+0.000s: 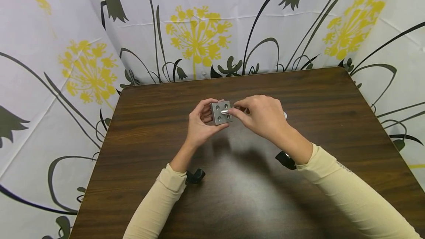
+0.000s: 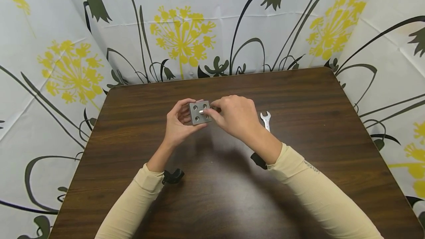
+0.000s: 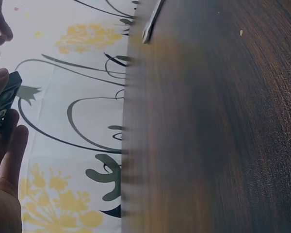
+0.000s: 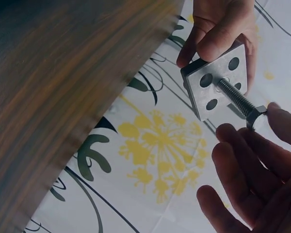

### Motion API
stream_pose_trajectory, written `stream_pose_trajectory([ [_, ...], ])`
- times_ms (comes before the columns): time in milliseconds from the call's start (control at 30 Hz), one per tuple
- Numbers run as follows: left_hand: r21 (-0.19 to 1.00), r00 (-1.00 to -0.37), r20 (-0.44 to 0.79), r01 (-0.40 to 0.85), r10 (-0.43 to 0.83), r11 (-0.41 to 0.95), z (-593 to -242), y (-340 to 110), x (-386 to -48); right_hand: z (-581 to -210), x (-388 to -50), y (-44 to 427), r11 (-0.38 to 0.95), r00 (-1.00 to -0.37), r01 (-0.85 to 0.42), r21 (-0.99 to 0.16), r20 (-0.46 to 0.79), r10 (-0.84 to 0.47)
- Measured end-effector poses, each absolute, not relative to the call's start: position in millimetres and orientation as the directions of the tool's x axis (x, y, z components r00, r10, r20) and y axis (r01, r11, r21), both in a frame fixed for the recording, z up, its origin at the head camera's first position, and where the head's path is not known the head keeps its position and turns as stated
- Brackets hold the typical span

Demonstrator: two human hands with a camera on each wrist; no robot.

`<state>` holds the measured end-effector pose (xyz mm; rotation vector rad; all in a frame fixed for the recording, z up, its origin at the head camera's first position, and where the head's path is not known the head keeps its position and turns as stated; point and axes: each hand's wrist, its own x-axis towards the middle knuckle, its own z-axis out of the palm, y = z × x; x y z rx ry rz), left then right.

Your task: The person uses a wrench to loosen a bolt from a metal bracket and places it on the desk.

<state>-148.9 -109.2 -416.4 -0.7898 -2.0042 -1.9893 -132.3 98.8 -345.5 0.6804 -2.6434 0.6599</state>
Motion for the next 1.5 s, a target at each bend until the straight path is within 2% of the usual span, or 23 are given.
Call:
stream_pose_trajectory([
  [100, 0.860, -0.833, 0.506, 0.508, 0.225, -0.050, -415.7, -108.8, -148.7, -344.5, -131.9, 98.8, 0.778, -0.834, -0.520, -0.352, 0.404, -0.375],
  [333, 0.867, -0.842, 0.492, 0.496, 0.221, -0.042, -415.9, -109.4, -147.2, -344.9, -131.5, 100.9, 0.705, -0.734, -0.652, -0.281, 0.468, -0.492],
  [433, 0.864, -0.839, 0.498, 0.502, 0.219, -0.042, -416.0, -109.5, -147.7, -345.5, -131.6, 100.3, 0.731, -0.765, -0.609, -0.307, 0.473, -0.438],
  [600, 0.857, -0.833, 0.509, 0.514, 0.217, -0.038, -415.2, -108.8, -147.6, -345.1, -130.8, 99.4, 0.777, -0.842, -0.511, -0.369, 0.399, -0.364],
  [700, 0.860, -0.837, 0.503, 0.509, 0.215, -0.031, -415.0, -108.5, -147.3, -345.0, -131.1, 100.5, 0.757, -0.821, -0.551, -0.351, 0.394, -0.414],
  [867, 0.867, -0.846, 0.491, 0.497, 0.206, -0.026, -415.7, -108.5, -147.1, -345.2, -131.7, 102.9, 0.726, -0.760, -0.619, -0.298, 0.461, -0.458],
  [967, 0.865, -0.844, 0.496, 0.502, 0.202, -0.026, -416.2, -108.5, -147.3, -345.5, -132.0, 102.3, 0.751, -0.789, -0.575, -0.325, 0.462, -0.404],
  [1133, 0.858, -0.838, 0.508, 0.513, 0.201, -0.028, -416.7, -107.8, -147.7, -345.3, -132.3, 100.9, 0.773, -0.847, -0.507, -0.381, 0.385, -0.366],
  [1367, 0.865, -0.843, 0.497, 0.501, 0.204, -0.036, -416.2, -106.3, -147.6, -346.1, -132.4, 104.2, 0.724, -0.765, -0.620, -0.301, 0.436, -0.474],
  [1500, 0.861, -0.838, 0.504, 0.507, 0.209, -0.042, -417.4, -104.9, -148.6, -346.8, -132.1, 105.0, 0.746, -0.790, -0.583, -0.322, 0.440, -0.427],
])
